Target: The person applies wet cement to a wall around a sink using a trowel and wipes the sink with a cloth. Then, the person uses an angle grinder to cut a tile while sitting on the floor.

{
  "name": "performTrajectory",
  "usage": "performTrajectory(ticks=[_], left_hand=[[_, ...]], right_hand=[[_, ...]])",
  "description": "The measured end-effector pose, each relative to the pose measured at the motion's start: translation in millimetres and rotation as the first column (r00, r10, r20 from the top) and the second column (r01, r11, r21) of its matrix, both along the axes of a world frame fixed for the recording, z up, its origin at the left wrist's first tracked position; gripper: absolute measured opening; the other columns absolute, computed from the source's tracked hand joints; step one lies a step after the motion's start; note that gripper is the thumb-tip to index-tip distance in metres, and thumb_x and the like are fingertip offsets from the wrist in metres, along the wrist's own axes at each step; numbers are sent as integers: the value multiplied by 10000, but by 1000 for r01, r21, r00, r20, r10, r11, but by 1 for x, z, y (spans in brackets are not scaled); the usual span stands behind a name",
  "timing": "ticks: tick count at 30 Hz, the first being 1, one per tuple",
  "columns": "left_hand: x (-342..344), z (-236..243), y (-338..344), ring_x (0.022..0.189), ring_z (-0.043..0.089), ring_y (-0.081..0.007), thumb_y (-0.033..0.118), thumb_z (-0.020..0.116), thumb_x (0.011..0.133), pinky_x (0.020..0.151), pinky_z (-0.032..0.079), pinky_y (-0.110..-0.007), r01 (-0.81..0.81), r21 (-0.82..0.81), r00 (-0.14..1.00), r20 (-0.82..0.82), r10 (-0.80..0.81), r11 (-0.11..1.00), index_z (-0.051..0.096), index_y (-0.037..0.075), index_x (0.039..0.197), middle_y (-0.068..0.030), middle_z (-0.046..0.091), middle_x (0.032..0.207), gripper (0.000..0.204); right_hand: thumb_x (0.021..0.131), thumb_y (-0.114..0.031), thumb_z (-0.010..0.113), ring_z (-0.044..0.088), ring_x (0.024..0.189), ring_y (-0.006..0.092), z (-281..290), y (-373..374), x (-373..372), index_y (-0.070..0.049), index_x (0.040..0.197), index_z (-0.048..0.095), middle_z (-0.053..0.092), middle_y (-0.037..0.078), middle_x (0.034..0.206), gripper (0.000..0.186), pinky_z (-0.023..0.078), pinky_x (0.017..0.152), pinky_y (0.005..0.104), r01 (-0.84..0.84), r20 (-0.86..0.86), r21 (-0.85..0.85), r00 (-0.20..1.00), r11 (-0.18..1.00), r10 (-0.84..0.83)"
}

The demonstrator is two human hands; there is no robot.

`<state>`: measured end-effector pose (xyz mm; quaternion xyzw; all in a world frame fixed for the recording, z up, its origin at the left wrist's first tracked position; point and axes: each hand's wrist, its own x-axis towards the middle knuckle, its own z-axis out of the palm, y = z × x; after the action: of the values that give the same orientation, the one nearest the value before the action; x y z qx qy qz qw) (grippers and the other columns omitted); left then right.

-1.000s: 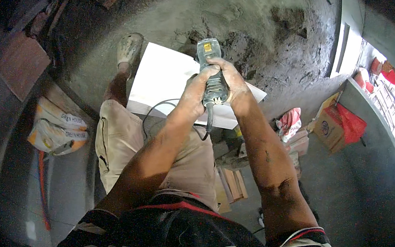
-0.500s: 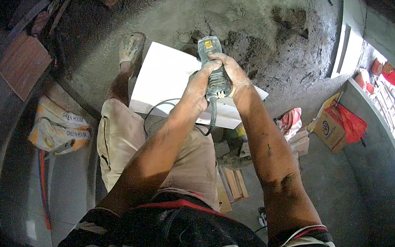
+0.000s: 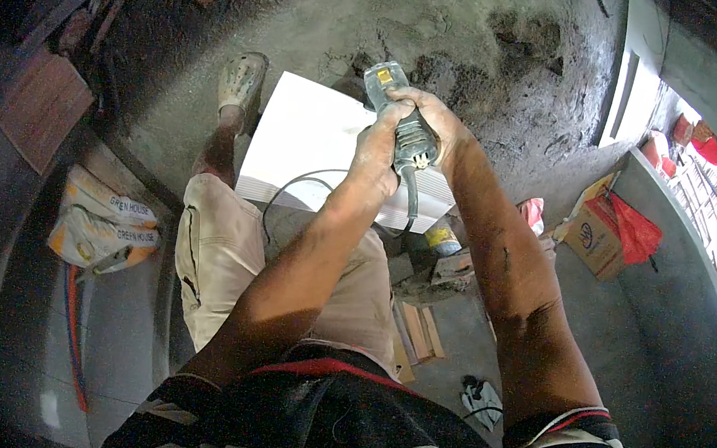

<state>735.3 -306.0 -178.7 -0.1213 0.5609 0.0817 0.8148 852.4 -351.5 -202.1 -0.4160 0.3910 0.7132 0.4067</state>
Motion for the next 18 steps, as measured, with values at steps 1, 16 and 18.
performTrajectory(ticks=[1, 16, 18], left_hand=[[0, 0, -1, 784, 690, -175, 234, 797, 831, 679, 588, -336, -21, 9, 1000, -6, 21, 1000, 588, -115, 1118, -123, 667, 996, 497], [3, 4, 5, 786, 686, -159, 253, 757, 870, 706, 589, -319, 10, -10, 1000, 16, -10, 1000, 637, -30, 1108, -60, 673, 942, 388], [4, 5, 6, 786, 686, -159, 251, 756, 870, 706, 588, -318, 16, -17, 1000, 8, -16, 1000, 637, -30, 1110, -59, 673, 942, 389]], right_hand=[[946, -233, 633, 697, 633, 221, -1, 1, 0, -23, 987, 663, 716, 116, 781, 217, 603, 623, 371, -3, -1, -1, 1000, 1000, 3], [946, -275, 650, 684, 561, 221, 5, 12, 4, -59, 856, 664, 693, 78, 692, 235, 599, 569, 364, -39, 8, -60, 999, 997, 40], [944, -275, 654, 677, 542, 219, 6, 13, 4, -60, 849, 663, 692, 78, 689, 235, 599, 553, 372, -47, 10, -69, 999, 997, 47]])
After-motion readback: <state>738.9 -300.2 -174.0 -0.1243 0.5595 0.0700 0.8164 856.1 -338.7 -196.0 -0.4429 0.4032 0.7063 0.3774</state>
